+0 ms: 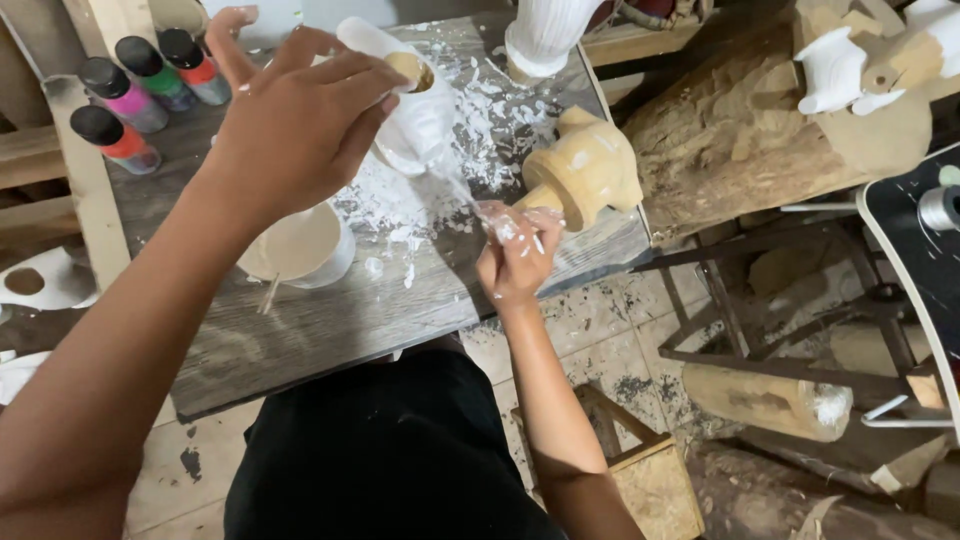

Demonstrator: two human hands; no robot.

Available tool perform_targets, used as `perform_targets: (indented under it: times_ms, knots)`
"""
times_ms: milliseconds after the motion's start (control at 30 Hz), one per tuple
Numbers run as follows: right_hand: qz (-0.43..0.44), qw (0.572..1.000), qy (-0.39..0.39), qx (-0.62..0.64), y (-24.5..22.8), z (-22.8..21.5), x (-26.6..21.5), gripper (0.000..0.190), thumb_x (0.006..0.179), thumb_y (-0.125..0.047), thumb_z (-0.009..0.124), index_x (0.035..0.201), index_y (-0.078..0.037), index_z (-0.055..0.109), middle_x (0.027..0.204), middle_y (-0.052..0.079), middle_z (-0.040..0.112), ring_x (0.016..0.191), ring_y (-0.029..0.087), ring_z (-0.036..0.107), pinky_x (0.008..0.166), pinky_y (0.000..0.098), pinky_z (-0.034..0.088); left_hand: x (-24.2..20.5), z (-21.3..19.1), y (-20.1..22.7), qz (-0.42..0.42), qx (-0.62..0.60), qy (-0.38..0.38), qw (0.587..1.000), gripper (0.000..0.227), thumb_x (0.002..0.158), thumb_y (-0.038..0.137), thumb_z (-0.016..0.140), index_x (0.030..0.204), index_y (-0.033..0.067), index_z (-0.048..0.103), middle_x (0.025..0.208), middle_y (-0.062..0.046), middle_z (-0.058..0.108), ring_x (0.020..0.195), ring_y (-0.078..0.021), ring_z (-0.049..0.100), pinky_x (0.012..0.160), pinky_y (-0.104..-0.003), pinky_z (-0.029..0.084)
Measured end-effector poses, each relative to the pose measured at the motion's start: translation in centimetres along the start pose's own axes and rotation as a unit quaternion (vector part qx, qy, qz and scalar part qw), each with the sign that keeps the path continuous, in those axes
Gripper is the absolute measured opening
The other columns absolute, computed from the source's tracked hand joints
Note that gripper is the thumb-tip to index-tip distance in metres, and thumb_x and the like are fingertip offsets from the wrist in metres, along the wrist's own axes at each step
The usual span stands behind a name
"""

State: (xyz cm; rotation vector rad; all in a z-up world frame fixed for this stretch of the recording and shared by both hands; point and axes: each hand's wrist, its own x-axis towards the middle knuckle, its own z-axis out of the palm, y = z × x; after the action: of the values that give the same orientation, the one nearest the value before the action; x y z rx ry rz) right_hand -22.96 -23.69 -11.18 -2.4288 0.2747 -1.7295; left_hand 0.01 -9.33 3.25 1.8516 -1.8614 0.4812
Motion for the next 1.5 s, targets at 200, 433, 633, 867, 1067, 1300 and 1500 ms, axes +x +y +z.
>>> perform_targets:
  times_ms: [200,433,633,867,1067,1300,1500]
  knots:
    - [-0.02,0.998,-0.036,0.053,0.5,-1.4,3.3,0.019,0.103,-0.001,0.051,0.111,-0.004,0.068,0.108,0.011,0.074,0.089,0.031,0.05,0.082,0.0436,0.044,0.0,0.7,0.5,-0.046,0.005,-0.045,0.998,0.031,0.123,0.024,0.051,0.13,0.0106,0.078,0.119,-0.006,0.079,0.13,-0.0425,0.066,0.111,-0.063,0.009]
    - [-0.011,0.997,0.003,0.076,2.3,-2.7,5.7,0.022,0.097,-0.004,0.046,0.099,-0.001,0.067,0.101,0.011,0.07,0.093,0.028,0.046,0.081,0.0433,0.043,2.7,-0.1,2.4,-0.104,0.044,-0.095,0.989,0.038,0.124,0.033,0.048,0.108,0.0175,0.078,0.11,0.006,0.078,0.134,-0.0438,0.066,0.112,-0.073,0.006]
    - [-0.005,0.994,-0.022,0.111,4.2,-1.3,4.7,0.018,0.105,-0.011,0.057,0.099,-0.003,0.073,0.101,0.01,0.076,0.1,0.027,0.051,0.086,0.0384,0.044,4.5,-0.2,3.7,-0.206,0.052,-0.209,0.955,0.05,0.112,0.037,0.037,0.086,0.014,0.072,0.107,0.005,0.076,0.132,-0.0411,0.052,0.099,-0.071,0.04]
    - [-0.015,0.981,-0.055,0.185,7.4,-0.3,4.4,0.016,0.097,0.003,0.055,0.105,-0.003,0.067,0.097,0.008,0.073,0.098,0.024,0.057,0.081,0.0314,0.052,7.2,-1.1,4.7,-0.226,0.083,-0.247,0.939,0.068,0.114,0.048,0.025,0.078,0.0227,0.076,0.104,0.018,0.076,0.135,-0.0328,0.056,0.116,-0.071,0.005]
    - [0.001,0.984,-0.031,0.177,6.2,-2.8,9.9,0.018,0.104,-0.009,0.051,0.1,-0.001,0.067,0.095,0.01,0.072,0.089,0.025,0.055,0.077,0.0348,0.05,9.8,-2.2,5.6,-0.27,0.088,-0.33,0.9,0.07,0.112,0.053,0.016,0.093,0.0255,0.077,0.104,0.01,0.076,0.138,-0.0251,0.051,0.121,-0.064,-0.004]
    - [0.0,0.975,-0.081,0.206,8.0,-1.6,6.1,0.012,0.099,-0.005,0.056,0.102,0.001,0.066,0.093,0.012,0.067,0.101,0.026,0.056,0.08,0.034,0.057,10.7,-1.9,5.0,-0.286,0.077,-0.362,0.884,0.079,0.109,0.056,0.011,0.081,0.0211,0.076,0.088,0.004,0.075,0.141,-0.0254,0.048,0.123,-0.067,-0.002]
    - [-0.025,0.965,-0.116,0.233,6.9,-1.5,6.8,0.013,0.1,-0.009,0.056,0.101,-0.001,0.066,0.097,0.012,0.076,0.096,0.026,0.057,0.082,0.0346,0.051,11.9,-2.5,5.2,-0.301,0.067,-0.391,0.867,0.081,0.111,0.054,0.011,0.072,0.0177,0.073,0.083,0.007,0.075,0.144,-0.0231,0.046,0.124,-0.068,-0.007]
